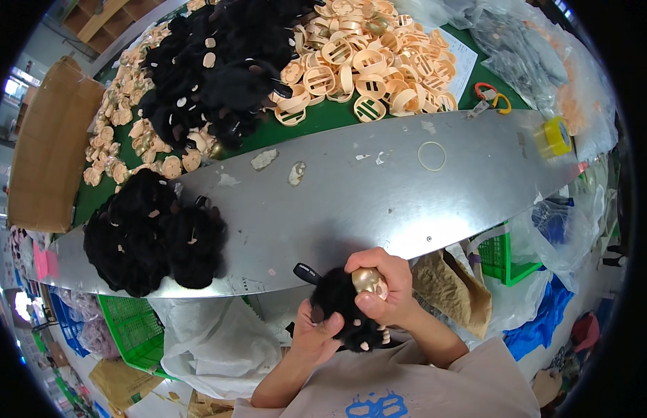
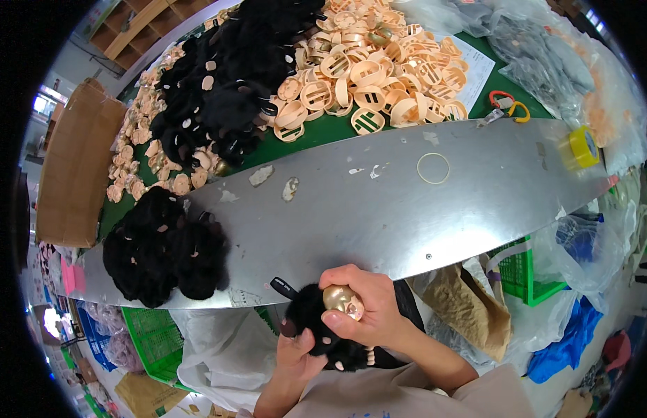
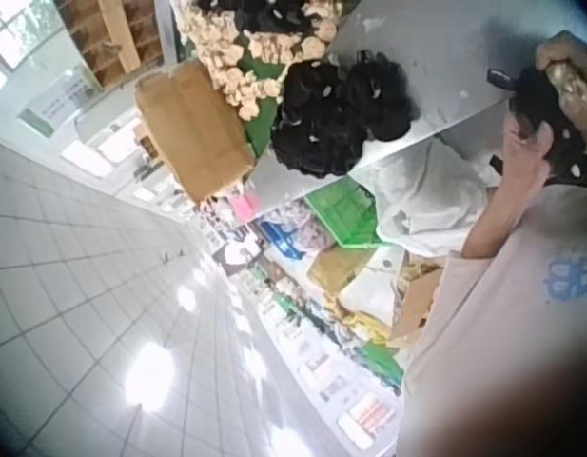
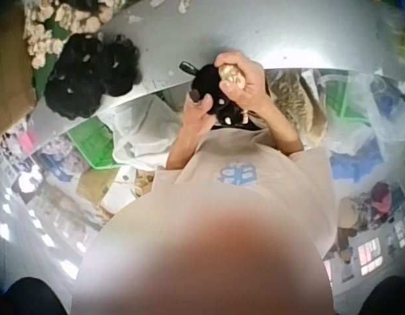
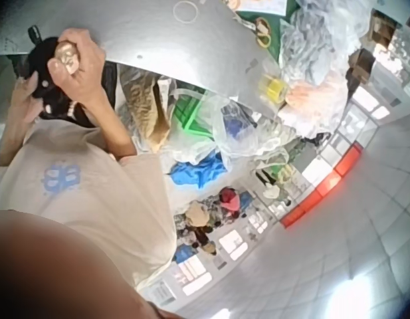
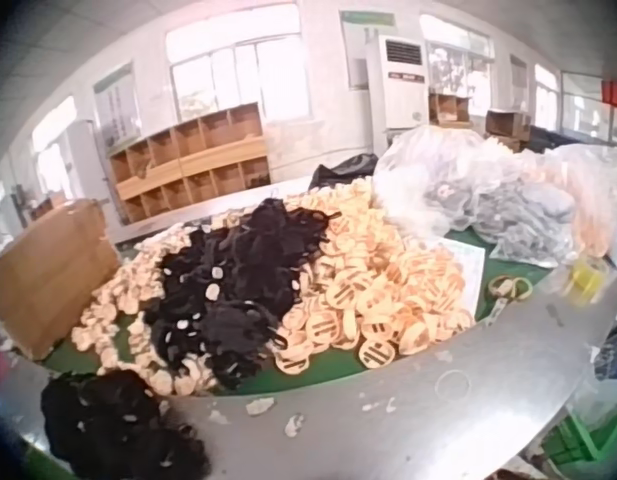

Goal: The person repeatedly picks up a black fuzzy hair scrunchie and a beige plastic hair clip, then attaches the clip to the scrunchie. The person places the assembled item on the table and repeats the process with new components.

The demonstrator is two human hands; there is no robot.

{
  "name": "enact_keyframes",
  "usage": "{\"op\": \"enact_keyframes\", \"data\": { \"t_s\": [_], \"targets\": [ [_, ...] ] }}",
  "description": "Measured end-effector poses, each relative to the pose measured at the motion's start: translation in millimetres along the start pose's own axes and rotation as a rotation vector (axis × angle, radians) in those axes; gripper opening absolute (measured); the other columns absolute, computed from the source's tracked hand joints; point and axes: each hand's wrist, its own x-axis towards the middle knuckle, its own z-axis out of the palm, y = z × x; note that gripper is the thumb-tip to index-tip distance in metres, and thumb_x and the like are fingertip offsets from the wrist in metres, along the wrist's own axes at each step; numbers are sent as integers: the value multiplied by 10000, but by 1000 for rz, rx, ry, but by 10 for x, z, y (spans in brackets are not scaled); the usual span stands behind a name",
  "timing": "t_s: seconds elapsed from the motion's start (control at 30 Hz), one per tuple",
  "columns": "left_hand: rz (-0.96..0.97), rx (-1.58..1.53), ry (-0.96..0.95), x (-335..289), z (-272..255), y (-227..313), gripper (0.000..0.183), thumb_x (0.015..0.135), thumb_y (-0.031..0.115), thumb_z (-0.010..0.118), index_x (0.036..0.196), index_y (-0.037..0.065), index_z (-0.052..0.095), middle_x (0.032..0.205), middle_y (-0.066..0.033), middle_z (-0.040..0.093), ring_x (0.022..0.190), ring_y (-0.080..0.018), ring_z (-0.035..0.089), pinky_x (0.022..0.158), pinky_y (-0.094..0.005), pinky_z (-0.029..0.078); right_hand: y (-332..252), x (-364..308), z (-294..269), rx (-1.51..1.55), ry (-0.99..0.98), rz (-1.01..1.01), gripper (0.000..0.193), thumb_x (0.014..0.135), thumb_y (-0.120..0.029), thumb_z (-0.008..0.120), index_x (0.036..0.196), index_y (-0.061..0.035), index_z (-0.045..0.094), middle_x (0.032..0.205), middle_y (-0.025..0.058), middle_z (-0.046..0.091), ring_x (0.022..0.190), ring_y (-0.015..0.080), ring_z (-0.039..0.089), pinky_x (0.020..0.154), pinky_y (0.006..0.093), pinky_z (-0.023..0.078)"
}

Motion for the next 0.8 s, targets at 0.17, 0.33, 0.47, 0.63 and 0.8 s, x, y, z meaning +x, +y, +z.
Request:
{"op": "enact_keyframes", "data": {
  "t_s": [0.17, 0.33, 0.47, 0.63, 0.8],
  "targets": [
    [0, 108, -59, 24, -50, 36, 308, 887, 87, 704, 1167, -5, 614, 1158, -107, 650, 1008, -175, 641, 878, -332, 526, 121, -37, 6, -52, 17, -14, 424, 882, -400, 655, 1039, -10, 596, 798, 80, 606, 629, 176, 569, 553, 281, 455],
    [-12, 441, -4, -40, -87, 162, 248, 864, 41, 719, 1098, -5, 652, 1044, -64, 693, 948, -110, 632, 853, -263, 494, 115, -21, 32, -140, 24, -121, 504, 943, -495, 531, 1040, -4, 591, 773, 94, 591, 632, 223, 571, 549, 316, 455],
    [69, 580, 189, -16, 120, 189, 257, 849, 36, 737, 1090, -7, 658, 990, -29, 700, 914, -85, 618, 836, -242, 477, 96, -63, 43, -93, 34, -69, 455, 971, -436, 469, 1040, -3, 592, 743, 102, 564, 608, 244, 544, 538, 336, 437],
    [183, 611, 255, 22, 151, 173, 240, 871, 55, 721, 1096, -6, 662, 972, -18, 700, 880, -85, 614, 826, -244, 474, -15, -15, -68, -213, -37, -196, 416, 859, -313, 655, 1141, -8, 639, 777, 105, 608, 653, 243, 565, 581, 319, 459],
    [187, 652, 253, 2, 115, 151, 202, 900, 82, 696, 1077, -12, 672, 978, -27, 701, 880, -79, 604, 822, -242, 473, -53, -43, -89, -156, 7, -102, 413, 827, -318, 756, 1064, 15, 692, 797, 84, 663, 646, 193, 586, 575, 285, 461]
  ]
}}
